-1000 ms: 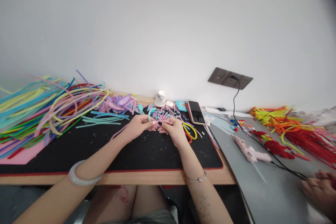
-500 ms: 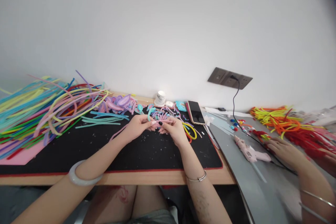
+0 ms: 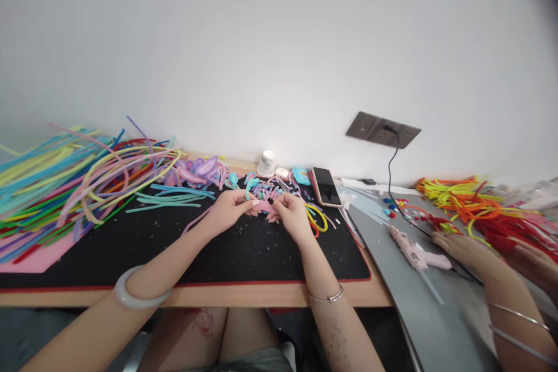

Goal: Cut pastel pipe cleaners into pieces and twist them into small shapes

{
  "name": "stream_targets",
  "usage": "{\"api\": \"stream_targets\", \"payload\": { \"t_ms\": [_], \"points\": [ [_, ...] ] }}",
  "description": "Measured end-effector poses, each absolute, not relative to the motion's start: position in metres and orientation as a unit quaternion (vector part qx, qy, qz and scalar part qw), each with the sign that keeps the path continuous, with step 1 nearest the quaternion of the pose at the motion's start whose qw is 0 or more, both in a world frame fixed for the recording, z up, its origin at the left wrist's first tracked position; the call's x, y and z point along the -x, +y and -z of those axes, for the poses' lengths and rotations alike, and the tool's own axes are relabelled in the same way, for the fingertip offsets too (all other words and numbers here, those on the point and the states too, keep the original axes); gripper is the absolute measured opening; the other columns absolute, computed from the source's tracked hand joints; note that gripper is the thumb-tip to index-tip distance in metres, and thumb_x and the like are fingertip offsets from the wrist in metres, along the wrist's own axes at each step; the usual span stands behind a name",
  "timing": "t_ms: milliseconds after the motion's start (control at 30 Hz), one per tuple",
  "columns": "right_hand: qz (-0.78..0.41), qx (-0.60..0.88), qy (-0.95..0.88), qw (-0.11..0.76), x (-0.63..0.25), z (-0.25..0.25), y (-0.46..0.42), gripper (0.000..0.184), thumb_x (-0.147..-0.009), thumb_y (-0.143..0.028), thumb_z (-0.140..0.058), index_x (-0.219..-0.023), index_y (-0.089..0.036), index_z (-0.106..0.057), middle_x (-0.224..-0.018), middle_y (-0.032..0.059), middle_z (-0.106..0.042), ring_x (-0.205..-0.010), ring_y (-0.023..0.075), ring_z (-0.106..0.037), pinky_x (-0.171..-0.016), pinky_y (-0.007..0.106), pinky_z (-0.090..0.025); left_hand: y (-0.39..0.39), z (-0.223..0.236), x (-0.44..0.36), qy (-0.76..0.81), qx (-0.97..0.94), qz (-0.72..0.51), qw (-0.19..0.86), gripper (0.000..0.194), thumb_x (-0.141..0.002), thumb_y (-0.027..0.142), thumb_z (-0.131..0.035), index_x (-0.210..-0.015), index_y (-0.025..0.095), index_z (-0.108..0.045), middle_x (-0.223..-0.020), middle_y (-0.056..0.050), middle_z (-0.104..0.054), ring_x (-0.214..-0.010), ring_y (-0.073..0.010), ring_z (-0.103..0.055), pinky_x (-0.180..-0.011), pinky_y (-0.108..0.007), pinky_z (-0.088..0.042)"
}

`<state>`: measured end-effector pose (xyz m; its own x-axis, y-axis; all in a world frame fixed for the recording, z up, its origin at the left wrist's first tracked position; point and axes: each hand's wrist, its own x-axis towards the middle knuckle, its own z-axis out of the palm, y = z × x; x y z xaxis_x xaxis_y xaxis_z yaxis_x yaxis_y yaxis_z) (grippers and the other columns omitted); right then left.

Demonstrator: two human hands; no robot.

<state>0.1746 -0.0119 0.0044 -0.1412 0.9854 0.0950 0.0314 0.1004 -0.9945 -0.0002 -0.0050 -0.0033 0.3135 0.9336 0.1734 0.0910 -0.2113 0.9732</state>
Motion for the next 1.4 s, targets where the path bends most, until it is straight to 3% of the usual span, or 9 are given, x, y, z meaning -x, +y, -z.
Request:
{"api": "stream_targets", "payload": {
  "t_ms": [167, 533, 833, 1000, 1200, 1400],
  "points": [
    [-0.539, 0.414, -0.566, 0.467, -0.1752, -0.0036, -0.0135, 0.017, -0.069, -0.029, -0.061, -0.074, -0.014, -0.053, -0.053, -0.0014, -0.059, -0.044, 0.0098, -0.057, -0.042, 0.019, -0.048, -0.0069, 0.0013, -0.0009, 0.397, -0.606, -0.444, 0.527, 0.029, -0.072, 0.037, -0.059, -0.082, 0.01, -0.059, -0.072, -0.006, -0.066, -0.069, -0.0175, -0.062, -0.069, -0.031, -0.05],
    [-0.503, 0.41, -0.603, 0.463, -0.179, -0.0002, -0.0109, 0.017, -0.071, -0.029, -0.059, -0.074, -0.013, -0.056, -0.051, -0.0021, -0.057, -0.033, 0.0057, -0.045, -0.031, 0.016, -0.037, -0.0074, 0.0018, -0.0001, 0.382, -0.659, -0.356, 0.541, 0.03, -0.069, 0.04, -0.061, -0.073, 0.011, -0.061, -0.07, -0.007, -0.068, -0.066, -0.0174, -0.064, -0.067, -0.031, -0.052],
    [-0.512, 0.402, -0.608, 0.454, -0.1795, -0.0019, -0.012, 0.023, -0.068, -0.034, -0.061, -0.075, -0.013, -0.057, -0.052, -0.001, -0.058, -0.034, 0.0062, -0.046, -0.032, 0.017, -0.038, -0.0075, 0.0024, 0.0007, 0.386, -0.659, -0.343, 0.547, 0.032, -0.072, 0.042, -0.059, -0.075, 0.01, -0.063, -0.07, -0.007, -0.068, -0.064, -0.017, -0.064, -0.065, -0.03, -0.053],
    [-0.526, 0.405, -0.594, 0.454, -0.1798, -0.005, -0.0126, 0.027, -0.071, -0.036, -0.058, -0.087, -0.015, -0.055, -0.053, -0.0026, -0.057, -0.035, 0.0069, -0.047, -0.035, 0.018, -0.039, -0.0057, 0.0052, 0.0014, 0.385, -0.65, -0.356, 0.551, 0.03, -0.072, 0.039, -0.059, -0.076, 0.01, -0.062, -0.067, -0.007, -0.067, -0.062, -0.0164, -0.064, -0.065, -0.031, -0.053],
    [-0.471, 0.422, -0.619, 0.467, -0.1796, -0.0058, -0.0124, 0.022, -0.074, -0.035, -0.055, -0.067, -0.015, -0.052, -0.05, -0.0022, -0.053, -0.034, 0.0053, -0.042, -0.033, 0.017, -0.034, -0.0046, 0.0061, 0.0008, 0.394, -0.614, -0.396, 0.557, 0.029, -0.07, 0.038, -0.061, -0.076, 0.01, -0.062, -0.07, -0.007, -0.068, -0.064, -0.0174, -0.065, -0.067, -0.032, -0.053],
    [-0.454, 0.426, -0.622, 0.474, -0.1753, -0.0016, -0.0138, 0.024, -0.077, -0.034, -0.052, -0.061, -0.015, -0.049, -0.048, -0.0024, -0.053, -0.032, 0.0045, -0.039, -0.032, 0.016, -0.03, -0.0063, 0.0003, -0.0014, 0.429, -0.557, -0.463, 0.539, 0.031, -0.067, 0.039, -0.063, -0.077, 0.01, -0.061, -0.068, -0.006, -0.068, -0.066, -0.0185, -0.065, -0.068, -0.033, -0.053]
  ]
}}
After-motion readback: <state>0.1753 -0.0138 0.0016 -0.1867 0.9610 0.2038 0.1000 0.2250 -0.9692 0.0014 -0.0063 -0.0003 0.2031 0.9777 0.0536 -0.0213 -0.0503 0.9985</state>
